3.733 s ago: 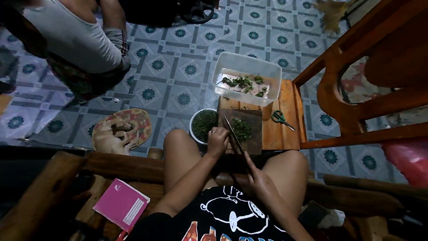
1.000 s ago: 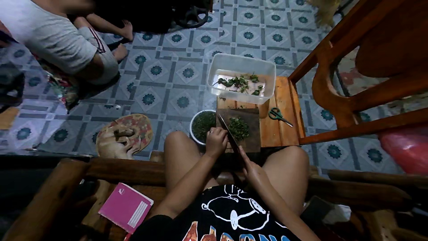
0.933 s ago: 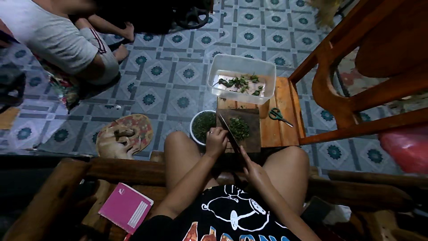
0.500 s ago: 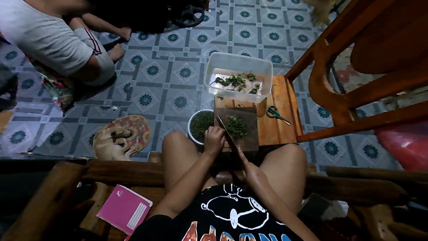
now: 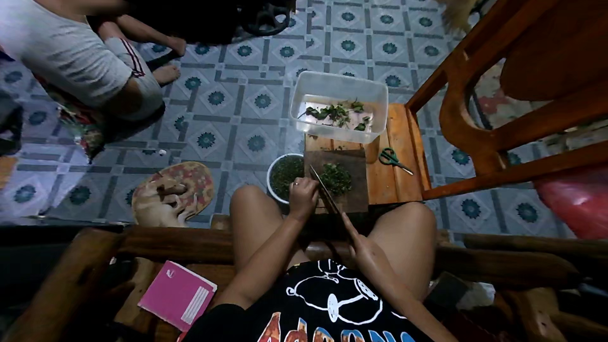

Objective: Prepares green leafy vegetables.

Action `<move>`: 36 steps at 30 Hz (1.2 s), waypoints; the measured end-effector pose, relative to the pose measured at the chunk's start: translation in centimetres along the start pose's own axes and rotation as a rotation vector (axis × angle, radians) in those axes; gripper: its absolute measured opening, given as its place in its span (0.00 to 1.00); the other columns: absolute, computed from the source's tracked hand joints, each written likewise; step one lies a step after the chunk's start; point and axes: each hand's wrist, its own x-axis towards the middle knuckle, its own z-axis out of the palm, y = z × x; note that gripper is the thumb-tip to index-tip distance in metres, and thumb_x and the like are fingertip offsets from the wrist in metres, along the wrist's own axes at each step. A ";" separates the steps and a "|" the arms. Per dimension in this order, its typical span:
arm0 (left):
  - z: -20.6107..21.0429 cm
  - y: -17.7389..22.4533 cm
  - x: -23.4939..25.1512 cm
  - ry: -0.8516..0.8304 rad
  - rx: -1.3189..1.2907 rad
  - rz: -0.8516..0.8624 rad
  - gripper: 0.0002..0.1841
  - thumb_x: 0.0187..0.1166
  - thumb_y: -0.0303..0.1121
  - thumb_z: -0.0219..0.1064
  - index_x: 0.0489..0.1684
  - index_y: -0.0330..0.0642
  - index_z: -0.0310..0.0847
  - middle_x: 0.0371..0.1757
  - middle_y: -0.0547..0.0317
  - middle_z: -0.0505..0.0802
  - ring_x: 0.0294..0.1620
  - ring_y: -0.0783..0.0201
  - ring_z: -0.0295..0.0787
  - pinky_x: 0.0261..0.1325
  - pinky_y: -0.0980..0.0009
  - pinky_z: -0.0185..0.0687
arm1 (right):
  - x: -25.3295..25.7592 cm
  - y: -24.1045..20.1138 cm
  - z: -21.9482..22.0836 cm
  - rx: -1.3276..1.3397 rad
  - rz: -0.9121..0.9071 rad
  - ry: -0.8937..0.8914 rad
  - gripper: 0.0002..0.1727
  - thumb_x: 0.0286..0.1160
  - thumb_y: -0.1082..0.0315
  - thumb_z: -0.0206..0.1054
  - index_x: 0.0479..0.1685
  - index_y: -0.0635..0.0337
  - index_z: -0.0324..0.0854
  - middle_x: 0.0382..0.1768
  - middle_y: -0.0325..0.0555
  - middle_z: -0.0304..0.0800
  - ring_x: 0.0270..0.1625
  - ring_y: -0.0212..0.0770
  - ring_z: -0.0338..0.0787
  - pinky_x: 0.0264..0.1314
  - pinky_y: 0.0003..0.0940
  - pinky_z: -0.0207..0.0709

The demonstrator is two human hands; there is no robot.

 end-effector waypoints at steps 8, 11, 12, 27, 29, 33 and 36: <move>-0.1 -0.1 -0.4 0.038 -0.003 -0.010 0.10 0.74 0.28 0.72 0.49 0.43 0.95 0.53 0.45 0.94 0.58 0.41 0.88 0.61 0.41 0.80 | 2.5 -0.7 -0.3 0.046 -0.013 0.001 0.40 0.92 0.68 0.47 0.98 0.38 0.30 0.62 0.64 0.88 0.63 0.64 0.89 0.68 0.60 0.78; 0.0 -0.2 -0.3 0.051 -0.006 -0.017 0.11 0.75 0.27 0.71 0.50 0.44 0.95 0.52 0.46 0.94 0.58 0.42 0.89 0.61 0.41 0.79 | 1.4 -0.4 -0.8 0.103 -0.042 0.029 0.39 0.92 0.68 0.46 0.98 0.40 0.31 0.63 0.64 0.88 0.63 0.63 0.89 0.70 0.59 0.77; 0.0 -0.2 -0.2 0.048 -0.011 -0.021 0.11 0.76 0.27 0.70 0.51 0.43 0.95 0.52 0.47 0.95 0.58 0.43 0.89 0.62 0.41 0.79 | 0.8 -0.4 -0.9 0.103 -0.050 0.043 0.39 0.92 0.68 0.46 0.98 0.40 0.32 0.62 0.64 0.88 0.63 0.63 0.89 0.69 0.59 0.77; -0.4 -0.5 -0.4 0.009 0.024 -0.011 0.11 0.78 0.35 0.70 0.49 0.42 0.94 0.54 0.45 0.93 0.59 0.42 0.88 0.62 0.41 0.80 | 2.6 -0.8 -0.2 0.054 -0.018 -0.006 0.41 0.91 0.68 0.48 0.98 0.37 0.30 0.63 0.64 0.88 0.65 0.64 0.88 0.69 0.61 0.77; -0.7 -0.2 -0.3 -0.009 0.031 -0.024 0.11 0.78 0.33 0.70 0.51 0.43 0.94 0.55 0.45 0.93 0.60 0.41 0.88 0.63 0.40 0.79 | 2.1 -0.7 -0.5 0.078 -0.029 0.013 0.39 0.92 0.67 0.47 0.98 0.37 0.31 0.62 0.63 0.88 0.64 0.63 0.89 0.70 0.60 0.77; -0.5 0.1 0.0 0.001 0.020 -0.008 0.09 0.77 0.29 0.70 0.49 0.43 0.95 0.52 0.46 0.94 0.58 0.42 0.89 0.63 0.41 0.79 | 0.0 -0.2 -0.8 0.085 -0.041 0.051 0.39 0.93 0.67 0.46 0.98 0.39 0.29 0.57 0.64 0.89 0.57 0.63 0.91 0.65 0.59 0.79; 0.3 0.1 0.1 0.016 0.017 0.023 0.09 0.76 0.29 0.70 0.47 0.41 0.94 0.51 0.45 0.95 0.57 0.41 0.89 0.61 0.40 0.79 | -1.1 0.1 -0.9 0.087 -0.029 0.025 0.40 0.92 0.67 0.47 0.98 0.39 0.29 0.53 0.65 0.90 0.53 0.64 0.91 0.61 0.61 0.79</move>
